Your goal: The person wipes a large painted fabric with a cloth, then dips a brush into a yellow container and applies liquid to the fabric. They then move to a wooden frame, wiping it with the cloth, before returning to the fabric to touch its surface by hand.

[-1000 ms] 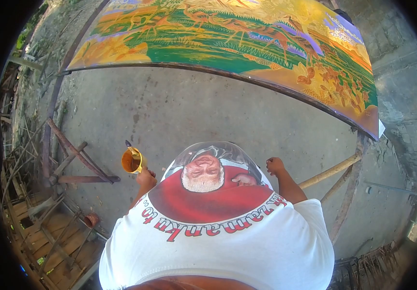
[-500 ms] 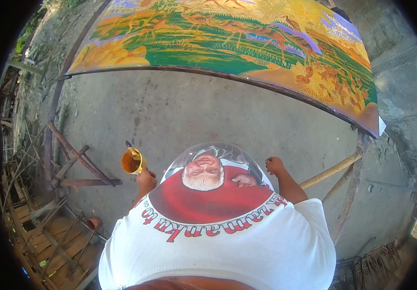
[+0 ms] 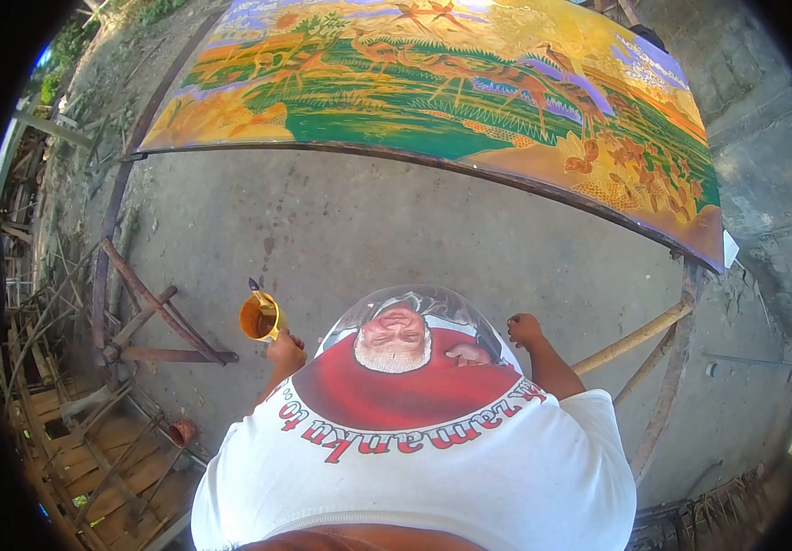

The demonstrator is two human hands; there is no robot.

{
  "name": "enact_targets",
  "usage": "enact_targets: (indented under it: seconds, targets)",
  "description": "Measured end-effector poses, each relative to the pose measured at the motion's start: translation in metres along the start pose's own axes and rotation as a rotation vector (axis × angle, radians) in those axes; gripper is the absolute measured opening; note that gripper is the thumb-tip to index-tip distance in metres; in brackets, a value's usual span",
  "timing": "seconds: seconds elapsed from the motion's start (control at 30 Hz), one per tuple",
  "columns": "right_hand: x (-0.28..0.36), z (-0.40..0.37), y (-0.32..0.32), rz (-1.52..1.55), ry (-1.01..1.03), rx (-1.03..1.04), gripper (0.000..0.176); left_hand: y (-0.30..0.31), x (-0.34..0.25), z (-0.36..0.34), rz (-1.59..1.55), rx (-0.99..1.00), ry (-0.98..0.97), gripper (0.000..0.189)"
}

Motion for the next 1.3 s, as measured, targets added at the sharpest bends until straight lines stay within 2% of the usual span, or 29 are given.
enact_targets:
  seconds: [0.17, 0.4, 1.0, 1.07, 1.3]
  targets:
    - [0.002, -0.002, -0.003, -0.023, -0.001, 0.025, 0.028, 0.003, 0.009, 0.013, 0.018, -0.003, 0.014, 0.015]
    - [-0.008, 0.000, -0.005, -0.072, 0.010, 0.031, 0.028, 0.001, 0.001, -0.004, 0.035, -0.010, 0.018, 0.012]
    - [-0.001, 0.000, -0.011, -0.027, 0.007, 0.021, 0.028, 0.001, 0.003, 0.003, 0.069, 0.011, 0.032, 0.011]
    - [-0.005, -0.001, -0.012, 0.017, -0.039, 0.022, 0.028, 0.002, 0.003, 0.002, 0.062, 0.014, 0.025, 0.011]
    - [-0.002, -0.005, -0.010, -0.063, 0.013, 0.023, 0.029, 0.003, 0.007, 0.006, 0.014, 0.042, 0.017, 0.012]
Point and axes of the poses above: each hand's wrist, its own z-axis towards the middle knuckle, its own y-axis out of the back of the hand, x = y × z, the point moved 4 cm from there along z, towards the middle knuckle, and after that the axes turned 4 degrees about y, right-handed, at the moved point
